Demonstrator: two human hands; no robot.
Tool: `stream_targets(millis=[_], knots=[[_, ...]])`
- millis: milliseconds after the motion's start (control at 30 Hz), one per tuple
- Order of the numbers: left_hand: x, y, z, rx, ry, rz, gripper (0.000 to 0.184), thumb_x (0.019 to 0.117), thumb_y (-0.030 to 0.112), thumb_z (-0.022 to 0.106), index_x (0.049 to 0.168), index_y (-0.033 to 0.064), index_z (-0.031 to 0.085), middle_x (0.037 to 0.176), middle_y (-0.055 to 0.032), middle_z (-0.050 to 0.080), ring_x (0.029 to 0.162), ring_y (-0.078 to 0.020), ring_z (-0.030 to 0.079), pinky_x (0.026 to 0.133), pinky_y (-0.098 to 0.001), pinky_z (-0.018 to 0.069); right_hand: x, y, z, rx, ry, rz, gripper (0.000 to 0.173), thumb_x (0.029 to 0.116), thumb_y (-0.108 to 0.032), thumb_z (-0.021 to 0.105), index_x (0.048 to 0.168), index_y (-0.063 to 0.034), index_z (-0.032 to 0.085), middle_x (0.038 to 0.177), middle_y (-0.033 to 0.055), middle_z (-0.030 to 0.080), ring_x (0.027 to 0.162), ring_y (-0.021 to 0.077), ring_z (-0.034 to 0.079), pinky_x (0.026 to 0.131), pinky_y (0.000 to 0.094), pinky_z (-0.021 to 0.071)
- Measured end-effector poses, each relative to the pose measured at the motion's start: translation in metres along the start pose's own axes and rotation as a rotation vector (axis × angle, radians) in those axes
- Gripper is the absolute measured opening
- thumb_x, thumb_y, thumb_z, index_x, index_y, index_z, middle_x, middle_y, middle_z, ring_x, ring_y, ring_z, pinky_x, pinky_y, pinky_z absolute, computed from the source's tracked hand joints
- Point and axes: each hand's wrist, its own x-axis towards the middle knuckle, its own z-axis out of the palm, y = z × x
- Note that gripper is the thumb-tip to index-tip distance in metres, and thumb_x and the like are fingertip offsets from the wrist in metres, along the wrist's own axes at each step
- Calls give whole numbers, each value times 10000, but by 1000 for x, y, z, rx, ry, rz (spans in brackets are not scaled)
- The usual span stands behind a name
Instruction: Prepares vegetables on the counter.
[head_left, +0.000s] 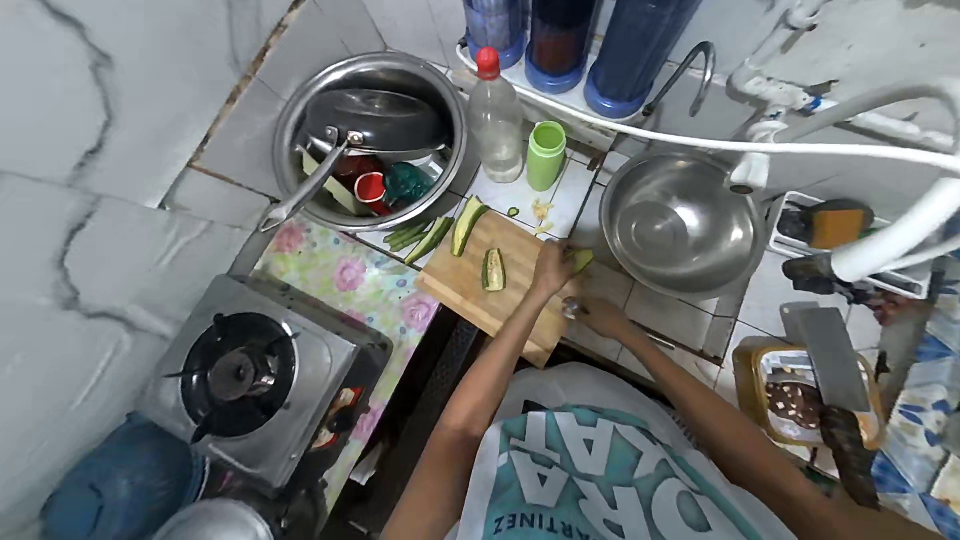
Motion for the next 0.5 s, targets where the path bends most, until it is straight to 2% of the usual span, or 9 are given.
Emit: stream_targets(millis=[67, 167, 233, 300, 367, 400, 433, 500], knots=[[-6, -8, -3, -16, 40, -46, 268, 986, 47, 618, 1237, -39, 657, 1220, -284, 630, 1161, -414, 605, 1002, -550, 488, 2, 5, 5, 9, -7, -2, 443, 1091, -312, 478, 1411, -23, 580, 1346, 274, 614, 1278, 440, 576, 1080, 626, 417], [-4, 4, 13, -81, 48, -7, 359, 992, 49, 583, 1341, -34, 576, 1196, -287, 648, 1093, -419, 646, 954, -570, 521, 7, 4, 12, -7, -12, -30, 453, 1087, -321, 492, 1331, 40, 612, 1360, 291, 594, 1300, 439, 555, 1104, 613, 400], [3, 21, 33, -129, -39, 15, 482, 997, 88, 603, 1459, 23, 484, 1226, -265, 656, 1055, -397, 678, 914, -563, 558, 8, -4, 15, -21, -15, -52, 453, 1088, -311, 487, 1343, 47, 599, 1383, 292, 580, 1332, 433, 533, 1128, 600, 385], [7, 36, 49, -251, -194, 30, 641, 1001, 109, 629, 1570, 66, 337, 1264, -253, 640, 1031, -356, 686, 881, -510, 582, 11, -10, 18, -63, 8, -82, 439, 1083, -299, 488, 1284, 69, 618, 1337, 302, 603, 1302, 436, 556, 1102, 601, 411], [6, 48, 50, -313, -304, 78, 733, 1002, 86, 629, 1619, 63, 234, 1364, -266, 601, 1131, -332, 665, 961, -460, 546, 18, -10, 21, -93, 28, -97, 440, 1073, -305, 497, 1212, 82, 656, 1285, 301, 629, 1263, 439, 580, 1070, 612, 433], [2, 49, 43, -290, -309, 110, 733, 1003, 86, 627, 1621, 54, 233, 1408, -268, 573, 1209, -344, 634, 1021, -466, 514, 16, -12, 17, -90, 24, -101, 439, 1080, -303, 480, 1209, 80, 655, 1271, 301, 634, 1248, 440, 589, 1056, 617, 436], [-5, 46, 32, -250, -264, 131, 692, 1006, 100, 628, 1606, 48, 286, 1434, -252, 561, 1262, -343, 606, 1061, -473, 489, 11, -15, 12, -66, 7, -98, 440, 1091, -295, 470, 1240, 82, 640, 1281, 305, 628, 1251, 443, 585, 1066, 615, 426], [-26, 27, -1, -189, -44, 123, 497, 1018, 108, 610, 1493, 24, 487, 1401, -204, 602, 1243, -309, 622, 1043, -466, 509, 6, -16, 5, -11, -7, -67, 436, 1097, -292, 463, 1312, 57, 614, 1301, 289, 628, 1252, 427, 592, 1084, 596, 422]])
